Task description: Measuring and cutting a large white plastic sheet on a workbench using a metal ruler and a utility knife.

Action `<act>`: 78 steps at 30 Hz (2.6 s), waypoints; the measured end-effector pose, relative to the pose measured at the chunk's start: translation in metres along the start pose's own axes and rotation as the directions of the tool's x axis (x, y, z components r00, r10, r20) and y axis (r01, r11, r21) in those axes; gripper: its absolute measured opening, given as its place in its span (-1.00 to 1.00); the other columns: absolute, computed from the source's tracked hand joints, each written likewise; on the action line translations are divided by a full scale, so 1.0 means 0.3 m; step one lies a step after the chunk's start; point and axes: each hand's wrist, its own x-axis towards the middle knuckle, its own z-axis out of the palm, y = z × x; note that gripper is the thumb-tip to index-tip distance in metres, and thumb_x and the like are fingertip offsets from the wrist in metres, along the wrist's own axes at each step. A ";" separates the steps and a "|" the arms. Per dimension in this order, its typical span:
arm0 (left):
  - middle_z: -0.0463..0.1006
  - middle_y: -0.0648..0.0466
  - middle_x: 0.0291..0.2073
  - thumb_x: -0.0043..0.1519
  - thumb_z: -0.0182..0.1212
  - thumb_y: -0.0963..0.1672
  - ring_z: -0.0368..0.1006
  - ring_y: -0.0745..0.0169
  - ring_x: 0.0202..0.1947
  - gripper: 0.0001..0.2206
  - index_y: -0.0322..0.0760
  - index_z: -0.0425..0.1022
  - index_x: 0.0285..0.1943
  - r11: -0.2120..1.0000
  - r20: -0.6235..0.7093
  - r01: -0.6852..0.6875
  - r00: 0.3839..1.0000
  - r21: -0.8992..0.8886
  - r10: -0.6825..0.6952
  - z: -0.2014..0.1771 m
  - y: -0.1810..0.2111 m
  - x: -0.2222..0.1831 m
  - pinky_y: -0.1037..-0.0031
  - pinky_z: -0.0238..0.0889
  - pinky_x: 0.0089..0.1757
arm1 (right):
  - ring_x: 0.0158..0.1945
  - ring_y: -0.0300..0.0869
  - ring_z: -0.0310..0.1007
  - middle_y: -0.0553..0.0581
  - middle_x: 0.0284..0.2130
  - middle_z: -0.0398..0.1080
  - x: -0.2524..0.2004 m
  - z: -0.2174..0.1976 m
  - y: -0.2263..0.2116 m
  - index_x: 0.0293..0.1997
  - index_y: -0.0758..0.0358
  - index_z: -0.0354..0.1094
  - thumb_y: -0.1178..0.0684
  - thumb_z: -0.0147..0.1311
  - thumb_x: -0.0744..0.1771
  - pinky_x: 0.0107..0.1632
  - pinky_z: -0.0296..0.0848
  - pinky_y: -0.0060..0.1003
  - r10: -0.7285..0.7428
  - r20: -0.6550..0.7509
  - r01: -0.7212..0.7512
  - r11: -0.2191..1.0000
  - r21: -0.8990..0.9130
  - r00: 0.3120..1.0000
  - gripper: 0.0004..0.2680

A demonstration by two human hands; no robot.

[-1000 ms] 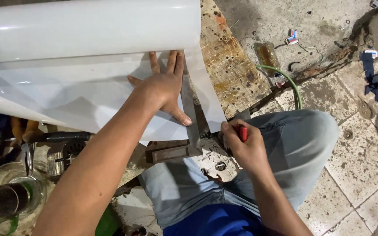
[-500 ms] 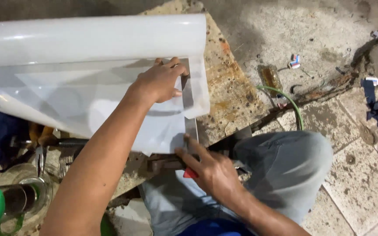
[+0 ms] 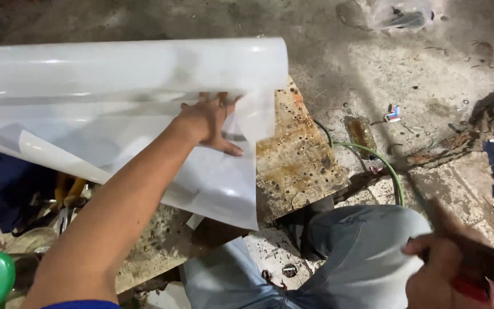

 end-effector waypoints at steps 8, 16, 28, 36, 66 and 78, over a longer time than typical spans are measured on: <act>-0.23 -0.12 0.56 -0.25 0.60 0.28 -0.06 -0.55 0.36 0.42 0.26 -0.54 0.66 0.977 -0.138 -0.180 0.971 0.117 0.195 0.161 0.021 0.058 -0.31 0.26 0.00 | -0.67 -0.57 0.40 0.00 0.03 0.57 -0.003 0.090 0.147 0.13 0.14 0.44 0.14 0.25 0.32 -0.63 0.31 -0.59 -0.734 0.112 0.730 0.678 0.086 0.669 -0.74; -0.19 -0.06 0.42 -0.16 0.56 0.25 -0.24 -0.34 0.39 0.17 0.22 -0.15 0.62 0.923 -0.256 -0.332 0.891 0.196 0.375 0.095 -0.065 0.120 -0.30 -0.15 0.17 | 0.00 -0.20 0.68 0.11 0.14 0.49 -0.128 0.233 0.032 0.13 0.10 0.48 0.25 0.31 0.20 0.05 0.67 -0.39 -0.721 0.206 0.676 0.692 0.252 0.661 -0.62; -0.38 -0.27 0.59 0.10 0.31 0.25 -0.08 -0.64 0.43 0.06 0.17 -0.37 0.67 0.941 -0.094 -0.219 0.964 0.259 0.250 0.106 -0.003 0.050 -0.11 0.20 0.18 | -0.17 -0.10 0.68 0.23 0.05 0.53 -0.083 0.347 -0.129 0.13 0.26 0.43 0.28 0.31 0.19 -0.16 0.70 -0.31 -0.678 0.241 0.586 0.727 0.359 0.694 -0.61; 0.37 -0.22 0.38 0.34 -0.16 0.16 0.34 -0.38 0.31 -0.39 -0.14 0.31 0.48 0.893 -0.127 -0.391 0.920 -0.225 0.370 -0.049 -0.054 -0.240 -0.16 0.24 0.21 | -0.33 0.13 0.66 0.31 -0.23 0.62 -0.025 0.477 -0.112 -0.02 0.08 0.55 0.25 0.29 0.21 -0.40 0.65 -0.14 -0.628 0.273 0.620 0.775 0.125 0.729 -0.72; 0.66 -0.06 -0.23 0.20 0.15 0.36 0.65 0.01 -0.32 -0.20 -0.19 0.34 0.36 0.836 -0.451 -0.251 0.747 0.489 0.488 0.357 -0.166 -0.330 0.17 0.60 -0.22 | 0.00 0.04 0.61 0.25 0.04 0.52 -0.001 0.367 -0.082 -0.05 0.28 0.48 0.21 0.47 0.07 0.02 0.64 -0.08 -0.607 0.440 0.518 0.795 0.317 0.662 -0.60; 0.61 0.17 -0.13 0.21 0.13 0.33 0.63 0.04 -0.23 -0.37 0.23 0.09 0.33 0.842 -0.128 -0.330 0.900 0.426 0.417 0.125 -0.043 -0.195 0.09 0.57 -0.25 | -0.03 0.09 0.60 0.21 0.07 0.46 0.096 0.339 -0.036 -0.01 0.29 0.45 0.28 0.33 0.20 -0.05 0.69 -0.04 -0.477 0.296 0.427 0.877 0.220 0.828 -0.70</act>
